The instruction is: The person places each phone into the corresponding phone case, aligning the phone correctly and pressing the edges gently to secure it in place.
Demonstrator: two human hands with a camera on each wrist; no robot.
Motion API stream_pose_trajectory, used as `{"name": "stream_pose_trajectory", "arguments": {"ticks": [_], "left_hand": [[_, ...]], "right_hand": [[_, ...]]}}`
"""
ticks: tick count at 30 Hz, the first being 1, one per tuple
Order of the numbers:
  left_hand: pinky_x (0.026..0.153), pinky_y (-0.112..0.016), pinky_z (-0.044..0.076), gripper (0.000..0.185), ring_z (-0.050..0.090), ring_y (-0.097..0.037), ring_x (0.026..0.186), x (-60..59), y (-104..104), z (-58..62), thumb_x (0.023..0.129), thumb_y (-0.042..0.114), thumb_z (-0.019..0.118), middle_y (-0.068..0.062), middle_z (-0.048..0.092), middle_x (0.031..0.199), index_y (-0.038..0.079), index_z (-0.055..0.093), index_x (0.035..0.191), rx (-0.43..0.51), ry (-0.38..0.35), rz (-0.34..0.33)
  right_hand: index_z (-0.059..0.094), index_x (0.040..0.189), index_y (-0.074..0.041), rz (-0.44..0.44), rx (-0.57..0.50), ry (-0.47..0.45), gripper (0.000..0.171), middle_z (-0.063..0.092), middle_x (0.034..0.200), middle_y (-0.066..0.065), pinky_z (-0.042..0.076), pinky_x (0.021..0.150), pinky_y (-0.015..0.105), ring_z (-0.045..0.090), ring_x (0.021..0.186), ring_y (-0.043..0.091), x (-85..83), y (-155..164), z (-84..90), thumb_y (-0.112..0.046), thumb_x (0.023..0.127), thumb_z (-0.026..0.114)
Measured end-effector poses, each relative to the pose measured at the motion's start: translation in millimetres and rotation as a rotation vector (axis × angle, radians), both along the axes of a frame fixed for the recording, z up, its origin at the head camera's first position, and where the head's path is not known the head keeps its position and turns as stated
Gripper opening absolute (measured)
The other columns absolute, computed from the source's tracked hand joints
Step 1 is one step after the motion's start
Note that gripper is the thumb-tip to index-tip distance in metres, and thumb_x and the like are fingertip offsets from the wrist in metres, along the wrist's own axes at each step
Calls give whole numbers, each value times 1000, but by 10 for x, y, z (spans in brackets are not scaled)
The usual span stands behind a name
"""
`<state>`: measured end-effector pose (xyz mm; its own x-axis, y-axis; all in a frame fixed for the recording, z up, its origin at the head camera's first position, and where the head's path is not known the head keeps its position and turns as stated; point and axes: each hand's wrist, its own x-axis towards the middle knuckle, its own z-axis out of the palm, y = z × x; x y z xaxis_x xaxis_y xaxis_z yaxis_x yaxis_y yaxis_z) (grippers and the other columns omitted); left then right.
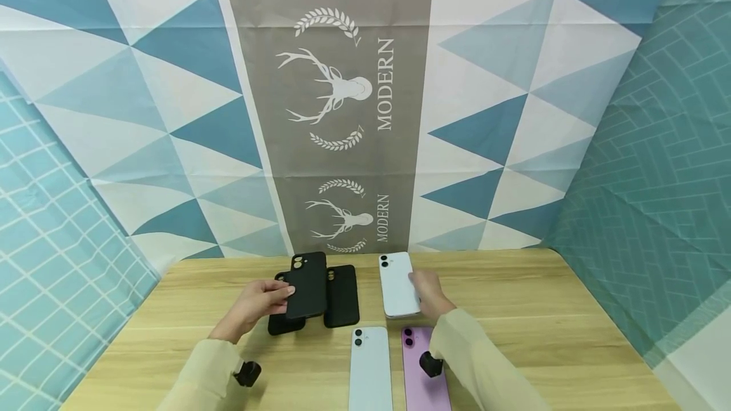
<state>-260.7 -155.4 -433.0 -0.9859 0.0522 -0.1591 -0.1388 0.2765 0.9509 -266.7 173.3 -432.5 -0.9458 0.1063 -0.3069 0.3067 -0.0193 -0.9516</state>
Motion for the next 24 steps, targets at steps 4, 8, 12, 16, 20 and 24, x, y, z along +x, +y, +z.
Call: {"name": "stream_pose_trajectory", "arguments": {"ticks": [4,8,12,16,20,24], "left_hand": [[64,-29,59,33,65,-14,66,-5,67,-5,89,12,63,-16,64,94,-10,60,113,10,1,-3],[65,-29,59,34,66,-14,67,-10,136,-11,89,13,63,-17,64,95,-10,60,114,27,6,-14],[65,-30,59,35,65,-14,66,-19,199,-16,89,13,64,-17,64,94,-11,59,114,45,14,-29],[65,-30,59,37,65,-14,66,-32,258,-23,88,13,64,-17,64,95,-12,58,115,53,22,-46],[67,-32,59,39,65,-14,68,-29,324,-12,88,15,65,-19,65,98,-11,57,116,46,20,-54],[70,-35,59,39,64,-13,68,-26,390,0,88,15,64,-20,64,99,-11,57,117,55,17,-63]], "right_hand": [[28,131,22,-4,-4,14,47,35,133,31,40,96,38,42,110,31,-2,-15,0,-5,93,34],[27,132,22,2,-4,21,47,33,136,32,38,100,40,40,114,32,-7,-23,-3,-4,93,33],[26,133,22,0,-1,16,49,31,138,32,34,106,45,38,119,35,-19,-33,-8,-4,93,34],[26,133,21,-9,4,13,49,31,139,32,34,108,46,38,119,35,-34,-39,-18,-4,92,35],[29,131,21,-9,3,12,47,34,135,31,38,102,42,40,115,33,-37,-42,-23,-5,92,35],[30,131,20,-11,-4,4,47,36,133,30,40,96,38,43,111,31,-38,-52,-26,-5,92,35]]}}
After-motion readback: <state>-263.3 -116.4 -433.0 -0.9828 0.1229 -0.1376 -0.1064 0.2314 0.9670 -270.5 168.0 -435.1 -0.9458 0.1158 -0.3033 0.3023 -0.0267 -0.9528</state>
